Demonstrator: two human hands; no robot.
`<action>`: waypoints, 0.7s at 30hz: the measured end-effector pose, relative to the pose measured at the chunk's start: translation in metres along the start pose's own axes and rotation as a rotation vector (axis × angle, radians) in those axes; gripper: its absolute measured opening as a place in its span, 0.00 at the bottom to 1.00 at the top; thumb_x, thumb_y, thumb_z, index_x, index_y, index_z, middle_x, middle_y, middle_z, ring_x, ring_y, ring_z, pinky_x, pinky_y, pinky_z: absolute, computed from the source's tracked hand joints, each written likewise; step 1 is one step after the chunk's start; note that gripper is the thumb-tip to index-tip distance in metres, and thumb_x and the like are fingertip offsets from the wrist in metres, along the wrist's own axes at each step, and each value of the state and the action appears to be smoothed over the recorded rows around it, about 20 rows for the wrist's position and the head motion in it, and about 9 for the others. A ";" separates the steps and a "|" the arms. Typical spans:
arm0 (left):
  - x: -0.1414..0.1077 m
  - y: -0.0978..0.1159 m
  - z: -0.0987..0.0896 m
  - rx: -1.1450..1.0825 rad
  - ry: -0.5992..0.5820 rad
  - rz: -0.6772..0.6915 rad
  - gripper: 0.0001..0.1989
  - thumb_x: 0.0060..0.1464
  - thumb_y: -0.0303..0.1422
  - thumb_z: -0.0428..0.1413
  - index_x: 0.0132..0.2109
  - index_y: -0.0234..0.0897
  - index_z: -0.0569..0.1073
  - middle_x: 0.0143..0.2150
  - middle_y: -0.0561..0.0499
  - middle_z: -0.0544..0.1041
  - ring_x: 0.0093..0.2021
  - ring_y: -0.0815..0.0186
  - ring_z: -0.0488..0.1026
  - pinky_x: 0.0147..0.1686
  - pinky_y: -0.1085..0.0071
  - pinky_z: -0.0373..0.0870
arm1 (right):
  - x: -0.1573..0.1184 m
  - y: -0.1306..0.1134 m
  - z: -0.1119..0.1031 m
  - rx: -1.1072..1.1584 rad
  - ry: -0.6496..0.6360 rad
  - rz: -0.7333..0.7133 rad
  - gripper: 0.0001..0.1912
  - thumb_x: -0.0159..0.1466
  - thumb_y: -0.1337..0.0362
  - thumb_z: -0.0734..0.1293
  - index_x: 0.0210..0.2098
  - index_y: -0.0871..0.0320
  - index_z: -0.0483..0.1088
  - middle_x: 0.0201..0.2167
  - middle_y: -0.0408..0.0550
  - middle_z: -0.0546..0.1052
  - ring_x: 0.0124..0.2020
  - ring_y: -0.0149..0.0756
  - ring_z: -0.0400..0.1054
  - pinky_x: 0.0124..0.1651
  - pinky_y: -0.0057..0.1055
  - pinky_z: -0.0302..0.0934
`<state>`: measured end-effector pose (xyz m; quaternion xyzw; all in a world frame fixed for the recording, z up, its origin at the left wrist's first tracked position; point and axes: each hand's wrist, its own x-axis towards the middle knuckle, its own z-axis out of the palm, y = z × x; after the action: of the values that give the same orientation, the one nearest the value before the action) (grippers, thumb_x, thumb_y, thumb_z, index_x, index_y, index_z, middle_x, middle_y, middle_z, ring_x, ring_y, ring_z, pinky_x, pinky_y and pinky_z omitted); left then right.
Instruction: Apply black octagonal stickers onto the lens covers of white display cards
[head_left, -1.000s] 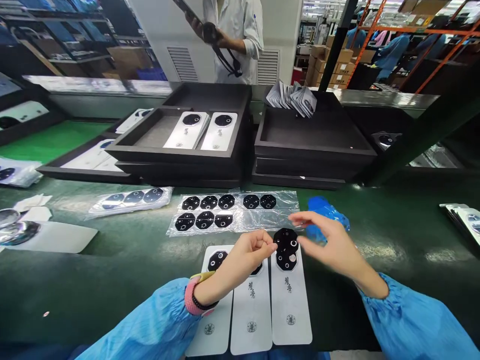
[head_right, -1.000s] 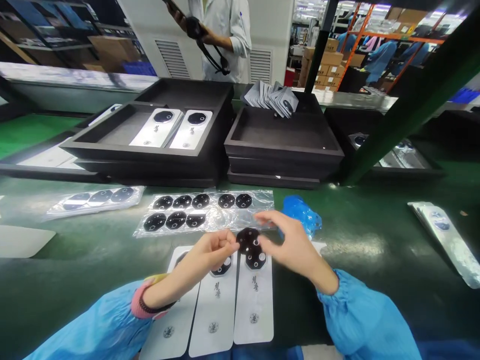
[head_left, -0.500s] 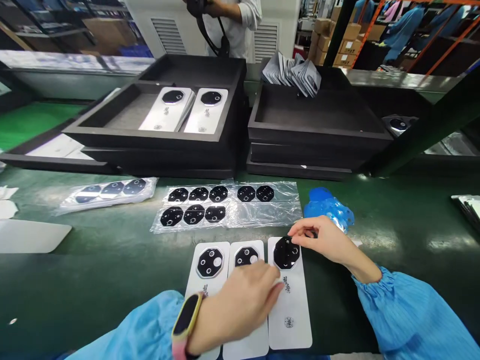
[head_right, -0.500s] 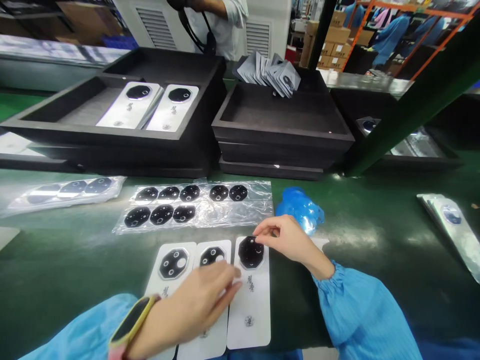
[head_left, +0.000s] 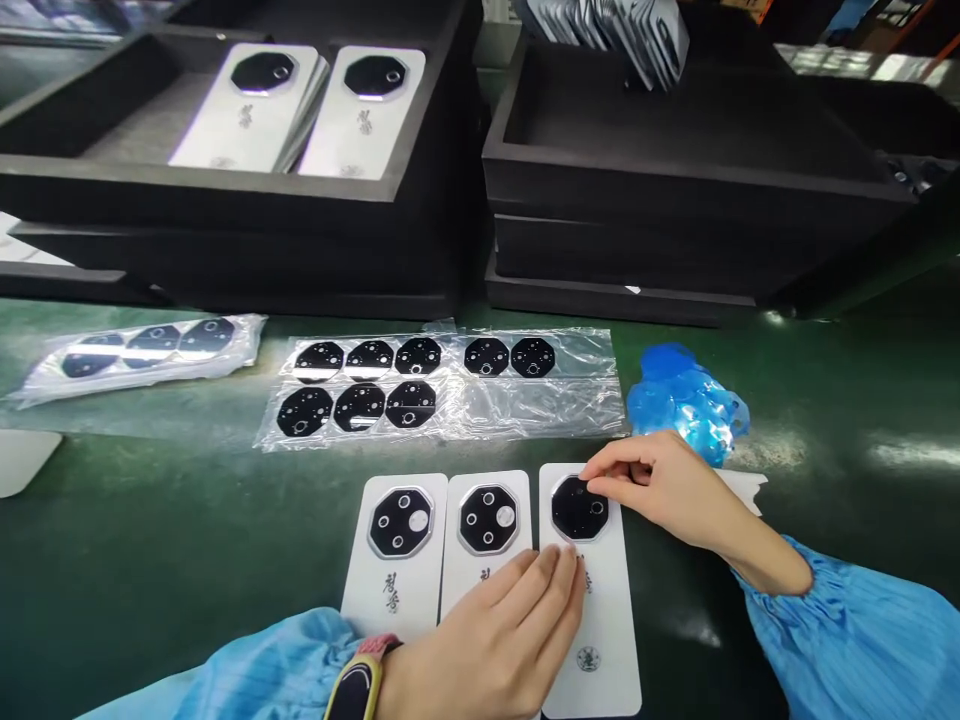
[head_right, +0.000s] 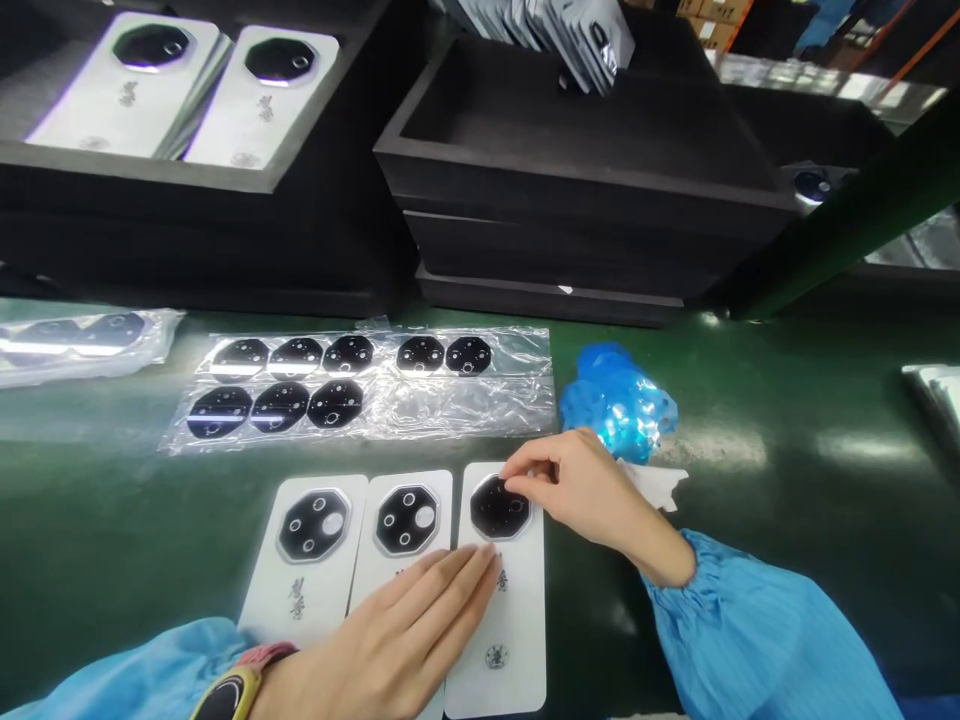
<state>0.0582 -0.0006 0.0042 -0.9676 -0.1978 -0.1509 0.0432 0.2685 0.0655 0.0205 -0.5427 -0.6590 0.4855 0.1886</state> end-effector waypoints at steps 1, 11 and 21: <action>0.000 0.000 0.000 -0.004 0.004 0.001 0.19 0.59 0.19 0.40 0.50 0.25 0.72 0.48 0.41 0.75 0.47 0.58 0.71 0.47 0.64 0.66 | 0.000 0.000 0.001 -0.004 0.007 0.006 0.06 0.57 0.67 0.66 0.26 0.56 0.76 0.16 0.39 0.70 0.18 0.27 0.59 0.22 0.26 0.51; -0.001 0.000 0.004 -0.048 -0.072 0.026 0.17 0.59 0.23 0.46 0.52 0.21 0.69 0.50 0.37 0.74 0.48 0.56 0.71 0.45 0.64 0.69 | -0.003 0.002 0.001 -0.063 0.034 0.012 0.06 0.57 0.66 0.66 0.26 0.55 0.76 0.15 0.38 0.68 0.16 0.26 0.56 0.22 0.27 0.52; 0.000 -0.001 0.003 -0.033 -0.077 0.044 0.17 0.59 0.21 0.43 0.50 0.23 0.71 0.51 0.37 0.73 0.47 0.55 0.71 0.43 0.63 0.67 | -0.005 0.005 0.004 -0.067 0.057 0.008 0.07 0.57 0.67 0.66 0.27 0.55 0.76 0.17 0.40 0.71 0.16 0.26 0.58 0.21 0.26 0.52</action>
<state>0.0588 0.0009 0.0014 -0.9773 -0.1757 -0.1157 0.0228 0.2698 0.0594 0.0157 -0.5648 -0.6672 0.4482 0.1869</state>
